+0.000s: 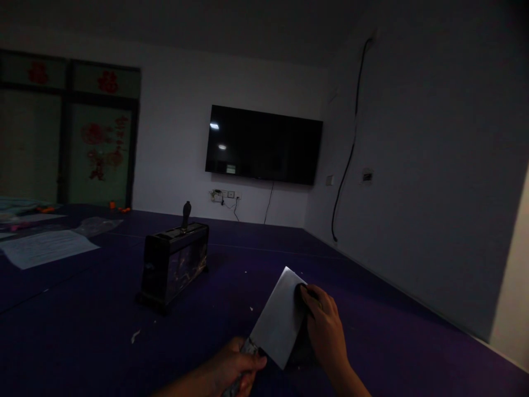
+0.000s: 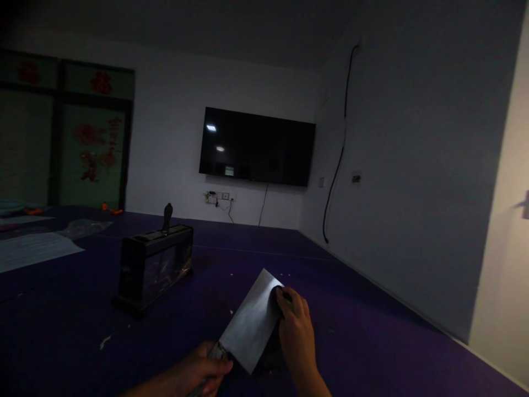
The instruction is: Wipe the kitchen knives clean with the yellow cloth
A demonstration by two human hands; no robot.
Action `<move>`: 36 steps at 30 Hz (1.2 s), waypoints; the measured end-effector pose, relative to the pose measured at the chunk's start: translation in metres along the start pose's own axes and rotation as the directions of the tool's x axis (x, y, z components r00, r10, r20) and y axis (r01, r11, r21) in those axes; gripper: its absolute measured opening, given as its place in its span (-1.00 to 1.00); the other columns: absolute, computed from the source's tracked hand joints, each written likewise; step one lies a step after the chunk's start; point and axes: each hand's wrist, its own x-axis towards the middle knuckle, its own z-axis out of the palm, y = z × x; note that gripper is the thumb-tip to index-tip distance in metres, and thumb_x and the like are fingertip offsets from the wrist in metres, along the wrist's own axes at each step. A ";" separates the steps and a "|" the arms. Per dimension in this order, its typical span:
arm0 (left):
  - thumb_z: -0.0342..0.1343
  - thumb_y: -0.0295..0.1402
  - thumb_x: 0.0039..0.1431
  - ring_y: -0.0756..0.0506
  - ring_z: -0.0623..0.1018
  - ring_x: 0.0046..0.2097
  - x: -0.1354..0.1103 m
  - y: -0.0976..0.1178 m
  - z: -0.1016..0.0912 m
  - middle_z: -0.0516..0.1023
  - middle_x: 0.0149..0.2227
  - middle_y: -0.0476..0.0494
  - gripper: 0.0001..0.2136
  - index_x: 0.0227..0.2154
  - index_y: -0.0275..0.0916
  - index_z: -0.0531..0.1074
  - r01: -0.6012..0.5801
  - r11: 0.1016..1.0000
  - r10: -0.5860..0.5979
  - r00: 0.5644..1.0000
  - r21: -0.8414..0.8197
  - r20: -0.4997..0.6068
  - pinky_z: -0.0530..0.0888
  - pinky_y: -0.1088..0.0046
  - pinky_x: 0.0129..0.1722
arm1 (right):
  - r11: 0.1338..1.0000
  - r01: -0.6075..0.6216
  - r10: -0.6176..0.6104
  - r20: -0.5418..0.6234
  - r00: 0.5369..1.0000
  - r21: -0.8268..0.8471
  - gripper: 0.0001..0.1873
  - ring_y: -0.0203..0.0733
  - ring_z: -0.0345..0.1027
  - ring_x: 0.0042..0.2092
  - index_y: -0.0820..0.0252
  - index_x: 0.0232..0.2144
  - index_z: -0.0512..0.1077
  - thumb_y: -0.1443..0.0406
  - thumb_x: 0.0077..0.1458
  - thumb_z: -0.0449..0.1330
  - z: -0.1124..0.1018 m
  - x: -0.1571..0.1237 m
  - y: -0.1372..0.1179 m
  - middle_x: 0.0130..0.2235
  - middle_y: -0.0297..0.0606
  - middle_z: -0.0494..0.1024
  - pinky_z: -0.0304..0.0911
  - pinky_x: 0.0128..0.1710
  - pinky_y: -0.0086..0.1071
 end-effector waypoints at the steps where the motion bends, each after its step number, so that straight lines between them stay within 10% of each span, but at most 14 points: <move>1: 0.18 -0.12 -0.25 0.10 0.16 -0.81 0.001 -0.001 0.000 0.14 -0.86 0.15 -0.67 -0.65 -0.23 0.20 -0.001 1.000 0.001 1.000 -0.003 -0.005 0.10 0.62 -0.79 | 1.000 0.011 -0.011 0.005 1.000 0.012 -0.39 -0.04 0.20 -0.03 0.07 -0.07 0.39 0.56 -0.14 -0.11 0.000 0.000 -0.001 -0.04 -0.19 0.32 0.22 -0.07 -0.15; 15: 0.12 -0.10 -0.19 0.10 0.14 -0.83 0.000 -0.003 0.003 0.07 -0.87 0.14 -0.63 -0.77 -0.23 0.14 -0.056 0.994 0.045 0.993 -0.097 -0.111 0.09 0.62 -0.82 | 0.968 0.155 -0.181 0.119 0.976 0.198 -0.36 -0.14 0.27 -0.11 0.04 -0.13 0.43 0.61 -0.22 -0.07 0.003 -0.008 -0.028 -0.12 -0.24 0.42 0.30 -0.13 -0.26; 27: 0.24 -0.16 -0.25 0.11 0.13 -0.81 -0.006 0.001 0.005 0.15 -0.82 0.21 -0.62 -0.43 -0.22 0.22 0.019 0.995 -0.024 0.998 -0.099 -0.050 0.05 0.64 -0.79 | 0.999 -0.016 0.016 -0.022 1.000 0.033 -0.45 -0.07 0.20 -0.05 0.10 -0.10 0.41 0.52 -0.14 -0.08 -0.001 -0.003 0.001 -0.06 -0.19 0.34 0.20 -0.06 -0.15; 36: 0.20 -0.10 -0.29 0.11 0.12 -0.81 0.004 -0.002 0.001 0.13 -0.86 0.17 -0.65 -0.58 -0.21 0.20 0.018 1.000 -0.018 1.000 0.003 -0.007 0.10 0.62 -0.78 | 0.999 0.006 -0.005 -0.024 1.000 0.049 -0.40 -0.04 0.18 -0.01 0.04 -0.06 0.38 0.55 -0.14 -0.08 -0.004 -0.002 -0.001 -0.02 -0.21 0.30 0.20 -0.05 -0.13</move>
